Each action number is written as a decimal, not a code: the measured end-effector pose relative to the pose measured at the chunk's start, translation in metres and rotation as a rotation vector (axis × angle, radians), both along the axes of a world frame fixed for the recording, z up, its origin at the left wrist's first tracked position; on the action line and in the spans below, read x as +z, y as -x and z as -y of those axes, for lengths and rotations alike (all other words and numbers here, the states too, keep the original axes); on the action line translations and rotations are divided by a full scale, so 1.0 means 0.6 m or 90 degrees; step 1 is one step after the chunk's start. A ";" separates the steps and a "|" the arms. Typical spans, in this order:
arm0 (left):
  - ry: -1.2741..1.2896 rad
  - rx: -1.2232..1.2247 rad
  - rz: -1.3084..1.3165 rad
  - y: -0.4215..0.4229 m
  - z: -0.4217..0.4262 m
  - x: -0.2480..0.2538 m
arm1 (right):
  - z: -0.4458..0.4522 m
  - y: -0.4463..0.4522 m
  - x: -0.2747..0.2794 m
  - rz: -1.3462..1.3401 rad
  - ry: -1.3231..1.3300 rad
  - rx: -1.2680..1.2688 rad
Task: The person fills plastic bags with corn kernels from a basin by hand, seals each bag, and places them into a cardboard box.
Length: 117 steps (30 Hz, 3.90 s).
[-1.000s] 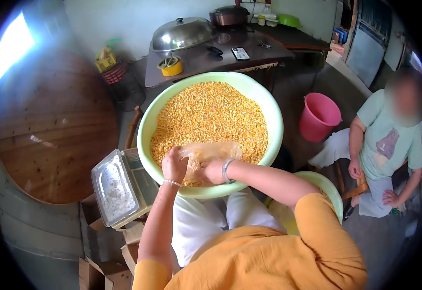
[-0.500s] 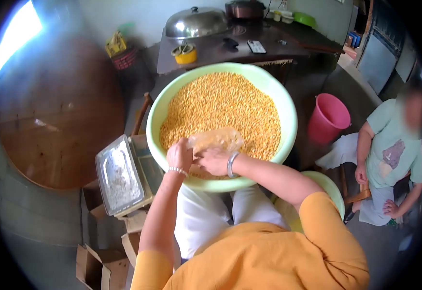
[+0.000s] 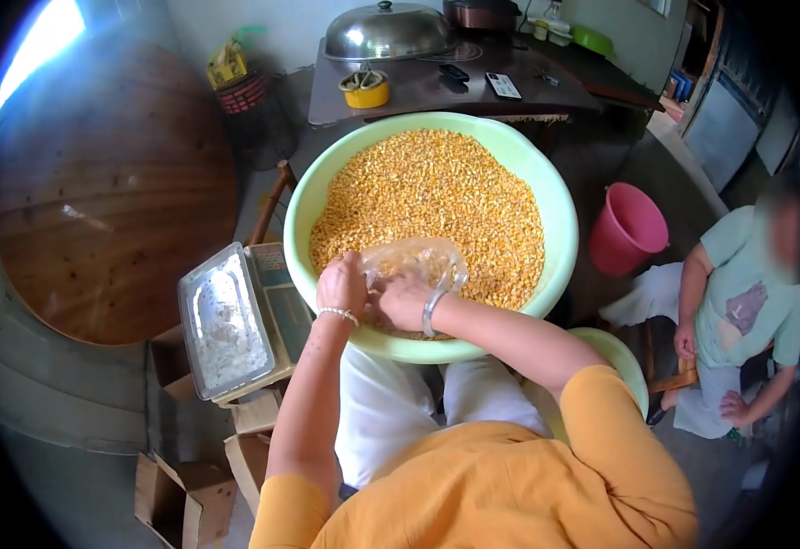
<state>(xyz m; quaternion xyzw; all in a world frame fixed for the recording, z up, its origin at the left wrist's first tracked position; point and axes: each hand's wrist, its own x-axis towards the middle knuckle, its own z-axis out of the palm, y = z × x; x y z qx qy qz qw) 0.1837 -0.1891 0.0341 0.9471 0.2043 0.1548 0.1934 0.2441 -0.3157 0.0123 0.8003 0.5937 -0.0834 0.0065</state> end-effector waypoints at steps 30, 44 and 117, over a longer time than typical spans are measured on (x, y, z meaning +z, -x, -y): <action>-0.021 0.025 0.118 0.007 0.007 -0.004 | 0.061 -0.003 0.013 0.067 -0.214 0.154; -0.025 0.014 -0.036 0.007 0.013 0.017 | 0.106 -0.024 0.100 -0.183 -0.583 0.068; -0.087 0.005 0.025 -0.006 0.004 -0.020 | -0.004 0.031 0.039 -0.210 -0.030 -0.052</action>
